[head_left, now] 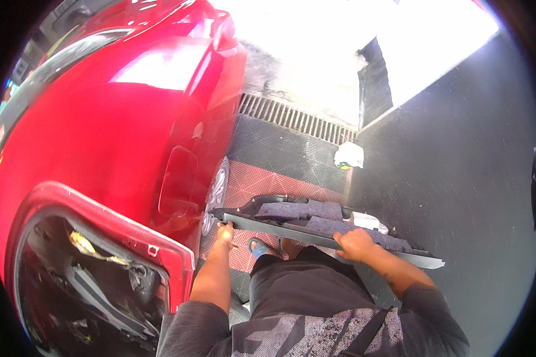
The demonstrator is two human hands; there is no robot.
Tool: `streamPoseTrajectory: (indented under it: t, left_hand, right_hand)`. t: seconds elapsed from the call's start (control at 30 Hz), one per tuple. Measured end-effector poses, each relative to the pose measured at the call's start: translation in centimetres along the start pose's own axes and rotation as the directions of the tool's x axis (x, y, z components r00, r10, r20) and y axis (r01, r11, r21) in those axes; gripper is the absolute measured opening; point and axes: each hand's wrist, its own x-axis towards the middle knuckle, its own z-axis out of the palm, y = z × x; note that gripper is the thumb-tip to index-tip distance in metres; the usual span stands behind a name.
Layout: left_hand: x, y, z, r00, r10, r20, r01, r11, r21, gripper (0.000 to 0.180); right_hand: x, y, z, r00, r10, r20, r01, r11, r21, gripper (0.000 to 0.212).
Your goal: The person opens the rear door of a red car and removes several interior trim pieces and floor mats from the trunk area. They place the removed parts on the floor beside the vehicle.
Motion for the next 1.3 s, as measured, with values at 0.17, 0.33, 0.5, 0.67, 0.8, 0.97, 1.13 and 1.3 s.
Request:
streamPoseTrajectory:
  t: [0.17,0.33,0.5,0.67,0.8,0.97,1.13,1.3]
  left_hand:
    - [1.0,5.2,3.8,0.993,-0.027,0.115,0.031,0.999,-0.034,0.061]
    - [0.0,11.2,7.9,0.965,0.063,0.253,-0.061,0.998,-0.020,0.074]
    - [-2.6,18.4,14.6,0.894,0.165,0.416,-0.243,0.960,0.141,0.072]
    - [1.7,20.9,14.6,0.777,0.522,0.351,-0.628,0.669,0.396,0.058]
    - [3.6,19.0,7.8,0.885,0.433,0.170,-0.444,0.677,0.587,0.051]
    - [1.6,15.2,4.6,0.980,-0.043,-0.193,0.159,0.753,0.638,0.035]
    - [2.7,15.5,8.8,0.996,-0.063,-0.067,0.091,0.747,0.659,0.035]
    - [12.9,23.9,13.4,0.934,0.326,0.148,-0.312,0.535,0.785,0.035]
  right_hand:
    - [-1.5,0.9,0.9,0.992,0.129,0.013,-0.129,0.986,0.102,0.049]
    - [-0.1,3.0,-0.5,0.966,0.254,-0.045,-0.241,0.950,0.198,0.051]
    - [0.5,7.8,-2.4,0.903,0.425,-0.068,-0.373,0.852,0.368,0.054]
    - [1.7,14.1,-3.9,0.836,0.544,-0.069,-0.431,0.730,0.530,0.055]
    - [4.3,20.2,-3.4,0.788,0.615,-0.015,-0.464,0.610,0.642,0.058]
    - [9.1,26.0,-4.5,0.681,0.731,0.044,-0.480,0.401,0.780,0.058]
    - [14.5,32.0,-7.9,0.546,0.835,-0.067,-0.404,0.333,0.852,0.055]
    - [16.8,39.5,-15.7,0.462,0.885,-0.057,-0.382,0.256,0.888,0.057]
